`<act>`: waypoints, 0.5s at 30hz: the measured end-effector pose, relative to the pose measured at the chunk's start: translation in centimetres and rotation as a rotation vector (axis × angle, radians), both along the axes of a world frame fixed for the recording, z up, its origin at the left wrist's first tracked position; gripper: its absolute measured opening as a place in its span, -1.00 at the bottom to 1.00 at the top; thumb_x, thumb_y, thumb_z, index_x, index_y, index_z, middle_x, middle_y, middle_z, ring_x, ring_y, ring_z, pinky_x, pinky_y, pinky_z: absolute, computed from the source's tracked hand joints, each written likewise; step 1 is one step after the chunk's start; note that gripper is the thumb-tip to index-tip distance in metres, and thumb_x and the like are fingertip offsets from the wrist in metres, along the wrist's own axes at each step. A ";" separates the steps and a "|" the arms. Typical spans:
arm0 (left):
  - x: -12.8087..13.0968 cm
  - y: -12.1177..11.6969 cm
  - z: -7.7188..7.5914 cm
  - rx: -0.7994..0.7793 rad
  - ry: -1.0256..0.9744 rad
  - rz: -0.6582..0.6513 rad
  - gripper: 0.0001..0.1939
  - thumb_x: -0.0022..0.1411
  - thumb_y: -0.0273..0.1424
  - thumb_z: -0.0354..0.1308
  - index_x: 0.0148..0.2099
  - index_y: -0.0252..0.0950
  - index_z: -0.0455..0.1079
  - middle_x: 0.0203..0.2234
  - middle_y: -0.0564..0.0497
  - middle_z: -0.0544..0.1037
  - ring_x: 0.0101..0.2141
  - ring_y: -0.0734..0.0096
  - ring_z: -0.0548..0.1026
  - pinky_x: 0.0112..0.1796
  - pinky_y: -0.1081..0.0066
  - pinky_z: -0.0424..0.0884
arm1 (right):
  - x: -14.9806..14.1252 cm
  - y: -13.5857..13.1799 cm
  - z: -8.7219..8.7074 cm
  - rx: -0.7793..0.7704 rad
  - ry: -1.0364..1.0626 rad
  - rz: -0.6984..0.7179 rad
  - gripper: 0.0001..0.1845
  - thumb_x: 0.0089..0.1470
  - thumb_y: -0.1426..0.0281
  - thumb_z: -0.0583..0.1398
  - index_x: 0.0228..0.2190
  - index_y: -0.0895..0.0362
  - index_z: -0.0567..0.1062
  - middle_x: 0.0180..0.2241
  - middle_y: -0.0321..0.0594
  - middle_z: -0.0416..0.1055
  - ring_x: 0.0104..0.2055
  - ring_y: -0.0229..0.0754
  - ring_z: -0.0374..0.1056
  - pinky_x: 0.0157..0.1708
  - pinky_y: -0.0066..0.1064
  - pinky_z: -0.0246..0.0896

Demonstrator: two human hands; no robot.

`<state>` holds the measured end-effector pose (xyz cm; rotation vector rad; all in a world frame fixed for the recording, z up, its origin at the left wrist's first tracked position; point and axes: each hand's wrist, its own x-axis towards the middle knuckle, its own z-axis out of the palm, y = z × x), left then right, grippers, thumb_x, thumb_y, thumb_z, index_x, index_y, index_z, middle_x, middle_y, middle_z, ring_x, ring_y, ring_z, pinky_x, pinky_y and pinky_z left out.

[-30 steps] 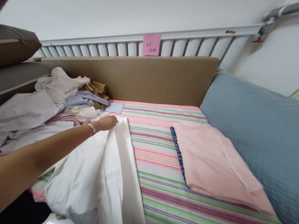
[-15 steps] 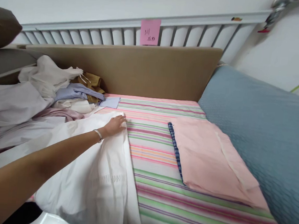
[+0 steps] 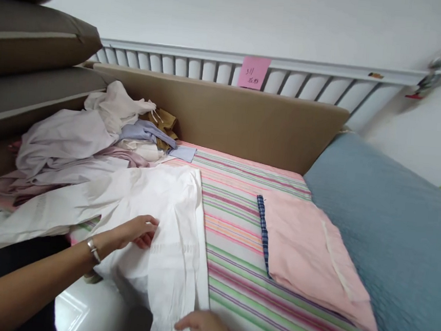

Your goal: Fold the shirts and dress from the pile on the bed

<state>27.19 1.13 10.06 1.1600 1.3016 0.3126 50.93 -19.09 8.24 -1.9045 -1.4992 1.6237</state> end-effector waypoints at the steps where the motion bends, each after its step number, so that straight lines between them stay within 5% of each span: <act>1: 0.2 -0.4 0.0 -0.012 -0.014 0.003 -0.74 0.10 -0.33 0.13 -0.16 -0.30 0.25 -0.61 0.08 0.44 -0.60 0.41 0.44 -0.58 0.48 0.35 | -0.1 -0.1 0.2 0.003 -0.006 -0.016 -0.60 -0.19 0.40 0.16 -0.22 0.06 0.55 -0.49 -0.34 0.37 -0.46 -0.33 0.25 -0.43 -0.53 0.10; 10: 1.0 -0.3 -1.8 0.037 -0.115 0.087 -0.66 -0.07 -0.40 0.29 -0.26 -0.30 0.23 -0.60 0.18 0.34 -0.65 0.60 0.31 -0.63 0.59 0.12 | -0.7 -1.0 0.3 0.024 0.016 -0.102 -0.59 -0.24 0.48 0.11 -0.27 0.15 0.55 -0.59 -0.39 0.30 -0.55 -0.37 0.11 -0.51 -0.53 -0.05; 15: 0.6 -1.0 -2.4 0.087 -0.179 0.103 -0.68 -0.05 -0.44 0.26 -0.24 -0.31 0.24 -0.60 0.20 0.34 -0.68 0.64 0.27 -0.65 0.58 0.09 | -0.8 -1.5 0.9 0.066 -0.151 -0.134 -0.61 -0.22 0.44 0.12 -0.27 0.16 0.55 -0.50 -0.31 0.39 -0.45 -0.29 0.26 -0.41 -0.49 0.11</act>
